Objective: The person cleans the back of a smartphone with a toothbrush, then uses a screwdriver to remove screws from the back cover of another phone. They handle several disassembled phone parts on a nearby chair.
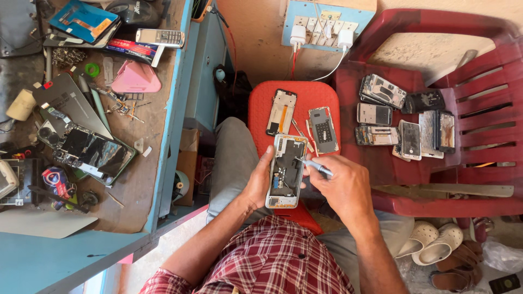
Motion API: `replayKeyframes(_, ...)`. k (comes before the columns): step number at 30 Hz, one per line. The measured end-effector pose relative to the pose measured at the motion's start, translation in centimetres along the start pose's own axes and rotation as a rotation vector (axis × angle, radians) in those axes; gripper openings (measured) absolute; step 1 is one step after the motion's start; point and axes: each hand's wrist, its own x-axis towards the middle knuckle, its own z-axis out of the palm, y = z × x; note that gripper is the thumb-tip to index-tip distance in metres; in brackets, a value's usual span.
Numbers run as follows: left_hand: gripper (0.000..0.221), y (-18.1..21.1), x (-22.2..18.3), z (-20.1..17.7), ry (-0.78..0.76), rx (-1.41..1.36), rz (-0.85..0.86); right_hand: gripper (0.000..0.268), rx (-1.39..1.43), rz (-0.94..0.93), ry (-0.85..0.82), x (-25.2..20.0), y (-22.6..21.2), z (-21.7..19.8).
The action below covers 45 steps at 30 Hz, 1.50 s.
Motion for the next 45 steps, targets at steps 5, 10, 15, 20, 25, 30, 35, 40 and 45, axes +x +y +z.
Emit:
replayKeyframes(5, 0.073, -1.0, 0.3, -1.4, 0.047, 0.146, -0.018, 0.020, -0.221, -0.105, -0.056, 0.4, 0.2, 0.3)
replayKeyframes(10, 0.075, -2.1, 0.9, -2.5, 0.028, 0.238, -0.054, 0.028, -0.381, 0.194, -0.357, 1.2, 1.1, 0.9)
replayKeyframes(15, 0.070, -1.9, 1.9, -2.5, 0.105, 0.154, -0.029, 0.023, -0.175, -0.224, -0.181, 1.7, 2.2, 0.7)
replayKeyframes(20, 0.076, -1.1, 3.0, -2.8, 0.030, 0.148, 0.011, 0.021, -0.196, 0.174, -0.373, 2.2, 3.0, 1.2)
replayKeyframes(25, 0.071, -1.1, 4.0, -2.9, 0.106, -0.114, -0.088, 0.022, -0.070, -0.032, -0.262, 3.5, 4.0, 1.9)
replayKeyframes(30, 0.073, -1.0, 4.4, -3.1, 0.076, -0.163, -0.097, 0.022, -0.176, -0.028, -0.306, 4.5, 4.7, 2.4)
replayKeyframes(35, 0.073, -0.7, 4.7, -2.5, 0.031, -0.231, -0.108, 0.022, -0.177, -0.062, -0.271, 4.9, 3.6, 1.6)
replayKeyframes(40, 0.075, -0.4, 5.1, -2.1, 0.009, -0.232, -0.100, 0.021, -0.060, -0.010, -0.231, 4.6, 3.0, -0.5)
replayKeyframes(45, 0.076, 0.2, 5.3, -1.8, -0.066, -0.283, -0.059, 0.025, 0.289, 0.244, -0.267, 2.4, 5.1, -0.3)
